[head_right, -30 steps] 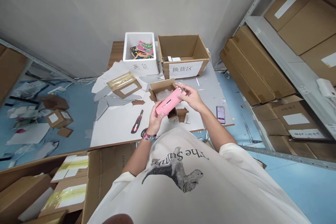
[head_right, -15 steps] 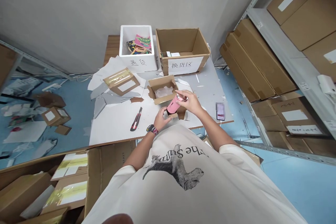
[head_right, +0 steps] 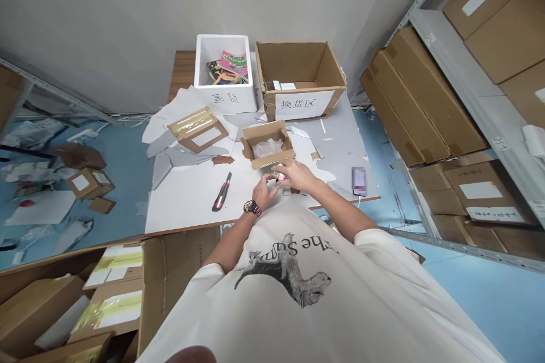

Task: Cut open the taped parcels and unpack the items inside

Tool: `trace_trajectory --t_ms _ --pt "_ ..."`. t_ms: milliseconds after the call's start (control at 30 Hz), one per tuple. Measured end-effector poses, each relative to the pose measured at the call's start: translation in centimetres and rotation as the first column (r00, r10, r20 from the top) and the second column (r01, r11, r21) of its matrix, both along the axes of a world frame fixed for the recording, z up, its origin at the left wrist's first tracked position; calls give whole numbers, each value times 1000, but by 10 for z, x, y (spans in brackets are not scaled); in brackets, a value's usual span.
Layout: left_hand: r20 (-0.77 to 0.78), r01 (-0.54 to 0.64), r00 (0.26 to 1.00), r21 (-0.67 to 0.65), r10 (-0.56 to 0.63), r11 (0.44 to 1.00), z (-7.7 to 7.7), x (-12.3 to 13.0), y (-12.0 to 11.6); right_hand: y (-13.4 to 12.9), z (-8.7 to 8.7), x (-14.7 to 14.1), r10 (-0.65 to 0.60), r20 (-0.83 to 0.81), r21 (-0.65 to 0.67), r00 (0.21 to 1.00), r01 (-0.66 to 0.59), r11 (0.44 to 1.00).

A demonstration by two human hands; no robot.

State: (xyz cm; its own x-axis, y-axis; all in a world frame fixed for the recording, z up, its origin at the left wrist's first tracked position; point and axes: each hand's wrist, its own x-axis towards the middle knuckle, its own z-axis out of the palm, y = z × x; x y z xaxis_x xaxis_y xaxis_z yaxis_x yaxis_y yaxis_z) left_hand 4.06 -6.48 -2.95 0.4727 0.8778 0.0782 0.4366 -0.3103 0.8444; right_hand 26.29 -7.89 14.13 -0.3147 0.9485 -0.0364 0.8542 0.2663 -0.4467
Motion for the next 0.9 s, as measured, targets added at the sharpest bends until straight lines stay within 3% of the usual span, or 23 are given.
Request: trace_trajectory --t_ms 100,200,500,633,733,833,900 --pt "19 98 995 12 -98 995 -5 5 3 -7 -34 -11 -2 12 -71 1000 2 997" --pt "55 177 983 -5 -176 984 -9 8 7 -18 -55 -15 -72 -57 -35 996 70 997" --pt "76 294 954 -70 -289 953 -3 14 28 -14 -59 23 118 -136 -53 984 -126 991" --pt "51 313 950 -102 -309 944 -1 13 36 -23 -67 16 121 -150 -35 981 -127 991" --pt "35 349 937 -113 -347 930 4 17 39 -47 -80 4 1 -278 -4 960 -2 1000" --pt "-65 386 916 -119 -395 915 13 30 38 -72 -95 1 -280 -401 -28 872 294 955" --pt "-152 372 909 -130 -389 919 20 40 34 -78 -102 9 -342 -450 -101 825 333 937"
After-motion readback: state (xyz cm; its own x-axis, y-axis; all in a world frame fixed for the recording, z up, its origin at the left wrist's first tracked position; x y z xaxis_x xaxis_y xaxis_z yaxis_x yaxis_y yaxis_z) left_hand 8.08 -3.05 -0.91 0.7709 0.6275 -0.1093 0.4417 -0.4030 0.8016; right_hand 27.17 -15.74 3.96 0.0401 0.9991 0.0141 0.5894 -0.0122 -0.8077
